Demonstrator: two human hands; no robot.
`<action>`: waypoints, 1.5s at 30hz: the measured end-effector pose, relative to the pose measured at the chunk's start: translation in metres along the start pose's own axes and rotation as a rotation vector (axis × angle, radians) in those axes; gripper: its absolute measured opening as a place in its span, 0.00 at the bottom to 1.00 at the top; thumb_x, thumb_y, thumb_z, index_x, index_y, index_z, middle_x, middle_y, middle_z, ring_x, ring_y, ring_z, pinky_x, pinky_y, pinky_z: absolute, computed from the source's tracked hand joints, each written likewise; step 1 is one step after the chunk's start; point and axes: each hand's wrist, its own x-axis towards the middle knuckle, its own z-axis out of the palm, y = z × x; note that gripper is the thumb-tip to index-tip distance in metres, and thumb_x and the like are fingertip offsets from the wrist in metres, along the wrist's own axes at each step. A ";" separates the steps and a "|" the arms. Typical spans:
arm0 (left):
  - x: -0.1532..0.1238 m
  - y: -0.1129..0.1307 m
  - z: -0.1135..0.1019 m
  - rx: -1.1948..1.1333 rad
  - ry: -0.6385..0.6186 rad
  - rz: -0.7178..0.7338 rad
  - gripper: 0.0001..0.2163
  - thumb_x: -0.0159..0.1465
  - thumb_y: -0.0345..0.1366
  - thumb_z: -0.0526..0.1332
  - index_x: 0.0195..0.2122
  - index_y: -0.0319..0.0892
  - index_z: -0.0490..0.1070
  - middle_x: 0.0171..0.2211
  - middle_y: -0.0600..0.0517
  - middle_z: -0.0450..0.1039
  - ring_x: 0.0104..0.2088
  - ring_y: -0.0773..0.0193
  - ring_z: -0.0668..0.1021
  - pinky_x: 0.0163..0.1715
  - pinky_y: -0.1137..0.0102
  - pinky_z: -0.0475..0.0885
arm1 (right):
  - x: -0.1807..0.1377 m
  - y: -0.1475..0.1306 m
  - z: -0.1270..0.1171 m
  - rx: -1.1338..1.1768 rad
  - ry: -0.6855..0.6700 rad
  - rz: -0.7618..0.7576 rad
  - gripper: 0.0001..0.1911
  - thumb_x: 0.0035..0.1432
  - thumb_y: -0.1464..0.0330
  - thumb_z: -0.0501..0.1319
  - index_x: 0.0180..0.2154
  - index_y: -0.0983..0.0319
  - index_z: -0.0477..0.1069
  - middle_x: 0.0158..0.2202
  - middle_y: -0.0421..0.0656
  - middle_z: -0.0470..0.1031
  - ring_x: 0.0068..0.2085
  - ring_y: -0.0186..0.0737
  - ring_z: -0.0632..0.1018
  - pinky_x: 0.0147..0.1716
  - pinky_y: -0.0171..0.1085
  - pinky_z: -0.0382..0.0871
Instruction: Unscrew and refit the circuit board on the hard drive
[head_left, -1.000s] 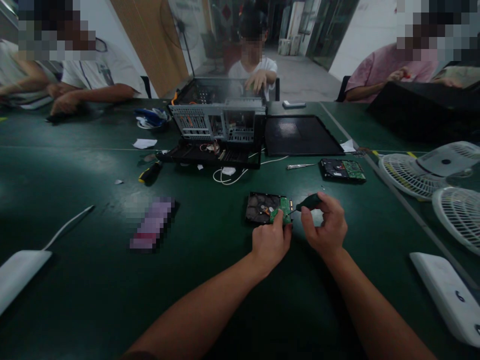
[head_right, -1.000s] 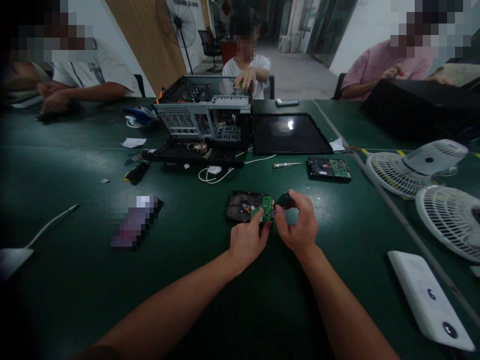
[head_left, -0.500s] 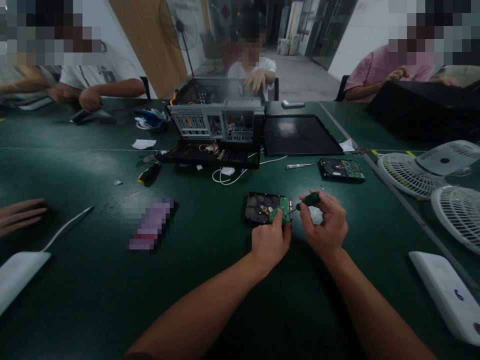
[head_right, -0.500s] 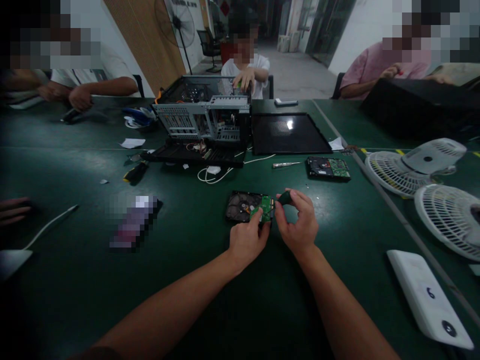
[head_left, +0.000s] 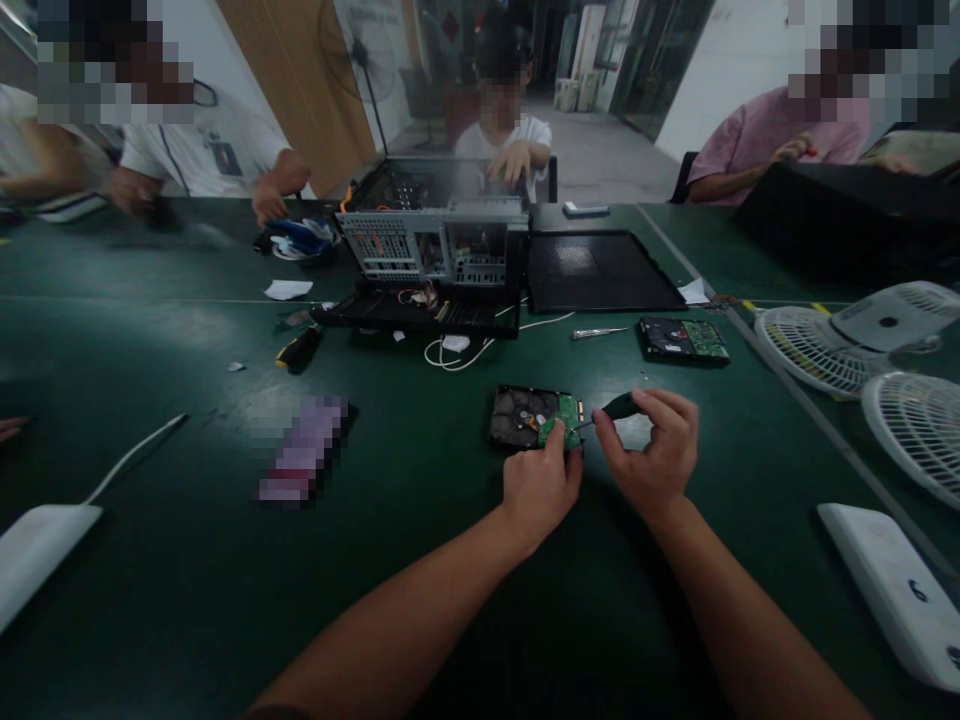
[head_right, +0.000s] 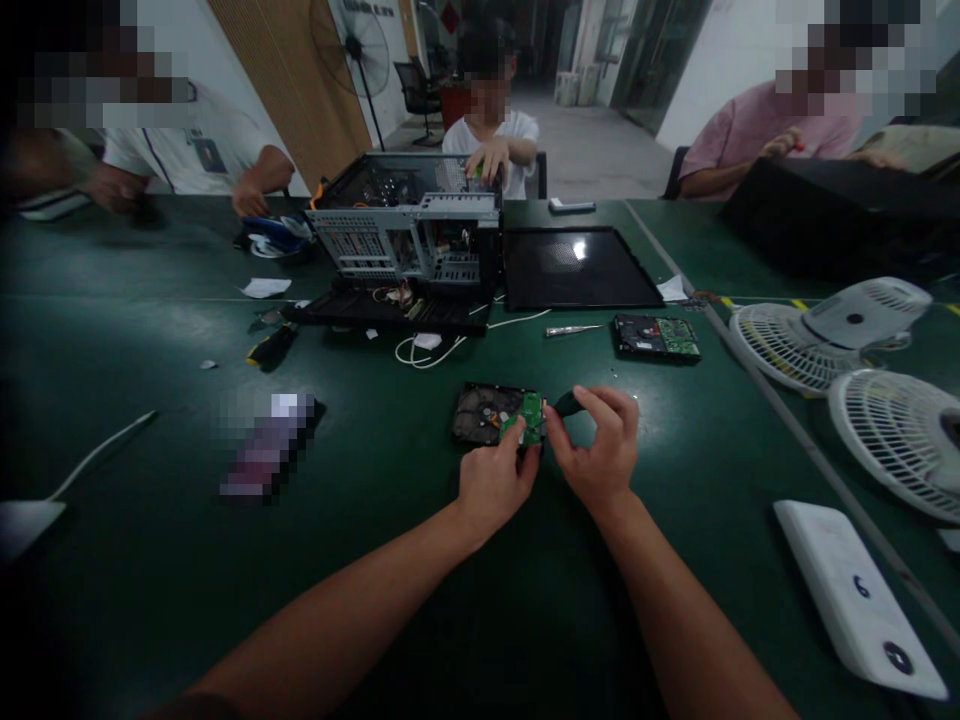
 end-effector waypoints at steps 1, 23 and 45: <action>0.000 0.000 0.000 -0.002 -0.001 -0.002 0.25 0.76 0.45 0.54 0.71 0.42 0.64 0.40 0.44 0.85 0.39 0.47 0.88 0.40 0.59 0.80 | 0.001 -0.001 -0.001 0.040 -0.021 0.002 0.35 0.56 0.72 0.74 0.62 0.56 0.66 0.51 0.49 0.76 0.50 0.51 0.80 0.47 0.52 0.81; 0.000 0.001 -0.002 0.001 -0.016 -0.027 0.25 0.75 0.46 0.56 0.71 0.44 0.64 0.40 0.44 0.85 0.40 0.48 0.87 0.42 0.60 0.79 | -0.006 -0.002 0.003 0.089 -0.034 0.054 0.37 0.59 0.71 0.73 0.66 0.56 0.64 0.50 0.49 0.75 0.43 0.45 0.79 0.40 0.46 0.83; 0.000 0.002 -0.004 -0.006 -0.020 -0.024 0.25 0.75 0.46 0.55 0.70 0.43 0.65 0.39 0.44 0.85 0.39 0.48 0.88 0.41 0.60 0.79 | 0.000 -0.001 0.001 0.048 -0.009 0.011 0.36 0.57 0.74 0.73 0.64 0.56 0.66 0.51 0.49 0.76 0.49 0.49 0.81 0.45 0.50 0.82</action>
